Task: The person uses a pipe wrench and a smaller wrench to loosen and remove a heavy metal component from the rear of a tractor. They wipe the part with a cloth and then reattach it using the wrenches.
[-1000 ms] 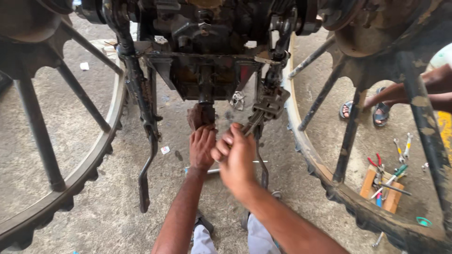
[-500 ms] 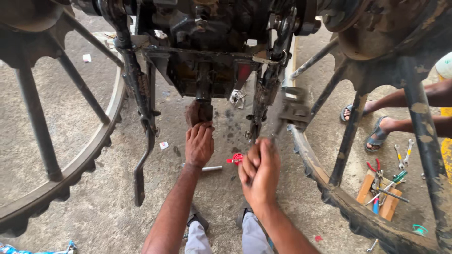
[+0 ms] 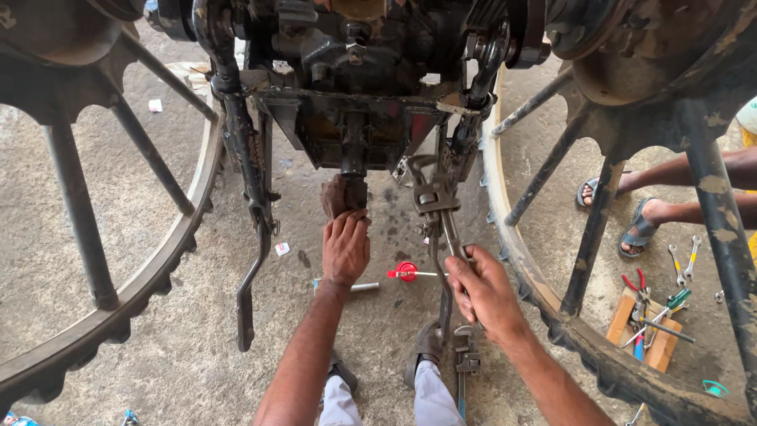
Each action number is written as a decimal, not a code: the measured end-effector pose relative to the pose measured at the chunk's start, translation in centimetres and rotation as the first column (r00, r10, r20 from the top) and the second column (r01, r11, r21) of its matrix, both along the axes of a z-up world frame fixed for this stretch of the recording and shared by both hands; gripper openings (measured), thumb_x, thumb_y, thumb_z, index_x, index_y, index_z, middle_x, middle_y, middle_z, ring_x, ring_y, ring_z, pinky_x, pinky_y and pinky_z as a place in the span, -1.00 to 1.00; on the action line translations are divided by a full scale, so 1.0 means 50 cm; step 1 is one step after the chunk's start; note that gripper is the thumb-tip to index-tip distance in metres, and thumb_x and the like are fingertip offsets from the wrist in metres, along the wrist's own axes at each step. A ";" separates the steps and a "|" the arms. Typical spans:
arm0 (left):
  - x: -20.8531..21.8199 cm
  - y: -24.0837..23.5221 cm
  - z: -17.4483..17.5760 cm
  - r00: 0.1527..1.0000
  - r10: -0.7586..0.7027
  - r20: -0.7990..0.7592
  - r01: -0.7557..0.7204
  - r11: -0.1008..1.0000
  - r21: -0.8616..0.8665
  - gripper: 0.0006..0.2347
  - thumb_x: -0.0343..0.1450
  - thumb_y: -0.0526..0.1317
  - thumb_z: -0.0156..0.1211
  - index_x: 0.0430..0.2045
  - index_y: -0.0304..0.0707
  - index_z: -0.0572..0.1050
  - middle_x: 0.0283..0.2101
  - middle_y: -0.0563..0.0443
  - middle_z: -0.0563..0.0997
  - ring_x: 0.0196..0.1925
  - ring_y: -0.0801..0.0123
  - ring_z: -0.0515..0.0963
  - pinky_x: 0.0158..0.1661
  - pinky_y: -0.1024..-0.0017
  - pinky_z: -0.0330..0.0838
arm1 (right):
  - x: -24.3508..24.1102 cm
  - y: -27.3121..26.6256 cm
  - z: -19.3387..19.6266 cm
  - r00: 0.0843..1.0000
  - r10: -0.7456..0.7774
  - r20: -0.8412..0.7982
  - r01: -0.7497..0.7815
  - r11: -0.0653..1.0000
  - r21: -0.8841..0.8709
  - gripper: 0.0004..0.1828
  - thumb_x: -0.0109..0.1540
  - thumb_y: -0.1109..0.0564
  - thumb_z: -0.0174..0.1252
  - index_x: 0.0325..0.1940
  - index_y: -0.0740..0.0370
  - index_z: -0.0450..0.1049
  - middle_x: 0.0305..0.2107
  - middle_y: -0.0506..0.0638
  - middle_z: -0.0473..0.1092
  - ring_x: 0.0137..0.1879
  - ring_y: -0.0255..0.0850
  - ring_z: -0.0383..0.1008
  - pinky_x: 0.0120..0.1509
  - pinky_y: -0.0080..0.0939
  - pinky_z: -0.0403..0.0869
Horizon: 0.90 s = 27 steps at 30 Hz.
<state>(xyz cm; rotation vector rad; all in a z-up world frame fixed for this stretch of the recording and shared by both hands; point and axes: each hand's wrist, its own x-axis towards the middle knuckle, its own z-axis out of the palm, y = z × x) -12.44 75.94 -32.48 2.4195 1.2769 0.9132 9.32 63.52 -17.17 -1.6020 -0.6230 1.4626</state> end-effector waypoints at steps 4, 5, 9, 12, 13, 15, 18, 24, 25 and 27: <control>-0.002 -0.015 -0.003 1.000 -0.004 0.018 0.004 1.000 -0.013 -0.73 0.32 -0.31 0.16 -0.09 -0.23 0.50 0.15 0.01 0.53 0.26 0.16 0.46 0.20 0.12 0.28 | -0.087 0.037 0.032 0.984 -0.160 -0.079 0.163 0.986 0.034 -0.80 0.31 0.04 0.14 -0.15 0.19 0.34 -0.57 -0.13 0.28 -0.66 -0.48 0.14 -0.73 -0.44 0.17; 0.001 -0.014 -0.002 1.000 -0.007 0.030 0.007 1.000 -0.008 -0.73 0.32 -0.32 0.16 -0.08 -0.23 0.50 0.15 0.01 0.53 0.25 0.16 0.46 0.20 0.13 0.28 | -0.121 0.053 0.028 0.961 -0.266 -0.071 0.268 0.963 0.025 -0.80 0.30 0.05 0.14 -0.18 0.18 0.31 -0.57 -0.13 0.28 -0.66 -0.46 0.16 -0.72 -0.43 0.18; 0.001 -0.004 -0.004 1.000 0.005 -0.011 -0.005 1.000 0.012 -0.75 0.33 -0.30 0.15 -0.11 -0.22 0.50 0.14 0.02 0.54 0.25 0.16 0.46 0.18 0.13 0.29 | -0.219 0.086 -0.016 0.857 -0.508 -0.087 0.515 0.849 0.113 -0.81 0.32 0.05 0.10 -0.20 0.20 0.29 -0.54 -0.10 0.30 -0.63 -0.42 0.23 -0.70 -0.40 0.26; -0.003 -0.008 -0.018 0.999 0.011 -0.034 -0.011 1.000 0.003 -0.78 0.36 -0.29 0.15 -0.11 -0.22 0.50 0.15 0.03 0.54 0.24 0.18 0.47 0.18 0.13 0.29 | -0.250 0.104 -0.045 0.799 -0.576 -0.173 0.596 0.796 0.105 -0.82 0.32 0.05 0.09 -0.16 0.18 0.30 -0.52 -0.10 0.31 -0.59 -0.42 0.25 -0.66 -0.41 0.28; -0.003 -0.007 -0.021 1.000 0.006 -0.022 -0.006 1.000 0.005 -0.77 0.36 -0.29 0.15 -0.11 -0.23 0.50 0.16 0.02 0.54 0.24 0.18 0.46 0.19 0.13 0.29 | -0.257 0.116 -0.046 0.783 -0.594 -0.187 0.617 0.780 0.105 -0.81 0.33 0.05 0.08 -0.15 0.18 0.28 -0.52 -0.11 0.30 -0.59 -0.43 0.23 -0.67 -0.41 0.25; -0.002 -0.005 -0.025 1.000 0.002 -0.018 -0.002 1.000 0.002 -0.76 0.35 -0.27 0.16 -0.11 -0.23 0.50 0.17 0.00 0.53 0.25 0.16 0.46 0.18 0.12 0.29 | -0.275 0.146 -0.032 0.750 -0.625 -0.216 0.655 0.748 0.107 -0.80 0.34 0.05 0.07 -0.13 0.18 0.24 -0.52 -0.12 0.28 -0.60 -0.44 0.18 -0.69 -0.41 0.20; 0.004 -0.007 -0.022 1.000 0.007 -0.018 -0.007 1.000 0.009 -0.75 0.35 -0.24 0.18 -0.10 -0.22 0.50 0.18 -0.01 0.53 0.25 0.15 0.46 0.18 0.12 0.28 | -0.296 0.182 0.009 0.670 -0.671 -0.316 0.724 0.685 0.079 -0.80 0.33 0.09 0.05 -0.11 0.17 0.18 -0.52 -0.15 0.25 -0.60 -0.45 0.14 -0.67 -0.43 0.17; -0.003 -0.006 -0.004 1.000 -0.008 0.008 0.008 1.000 0.004 -0.76 0.34 -0.33 0.17 -0.11 -0.22 0.50 0.15 0.00 0.53 0.24 0.14 0.45 0.20 0.12 0.27 | -0.089 0.057 0.041 0.841 -0.462 -0.280 0.459 0.885 -0.084 -0.81 0.30 0.13 0.14 -0.10 0.19 0.28 -0.51 -0.11 0.30 -0.60 -0.44 0.16 -0.67 -0.43 0.12; -0.003 -0.008 -0.001 1.000 -0.009 0.012 0.009 1.000 0.004 -0.75 0.33 -0.34 0.17 -0.11 -0.23 0.50 0.15 0.00 0.53 0.24 0.14 0.45 0.20 0.12 0.27 | -0.039 0.037 0.034 0.881 -0.380 -0.282 0.379 0.923 -0.061 -0.81 0.30 0.14 0.13 -0.09 0.21 0.29 -0.50 -0.07 0.33 -0.61 -0.42 0.17 -0.68 -0.40 0.13; -0.001 -0.011 0.003 1.000 -0.007 0.010 0.007 1.000 0.001 -0.74 0.32 -0.35 0.17 -0.11 -0.23 0.50 0.14 -0.01 0.53 0.24 0.13 0.46 0.20 0.11 0.27 | 0.018 0.019 0.016 0.912 -0.287 -0.294 0.271 0.958 -0.094 -0.80 0.29 0.11 0.11 -0.07 0.17 0.29 -0.54 -0.10 0.29 -0.63 -0.44 0.15 -0.69 -0.41 0.15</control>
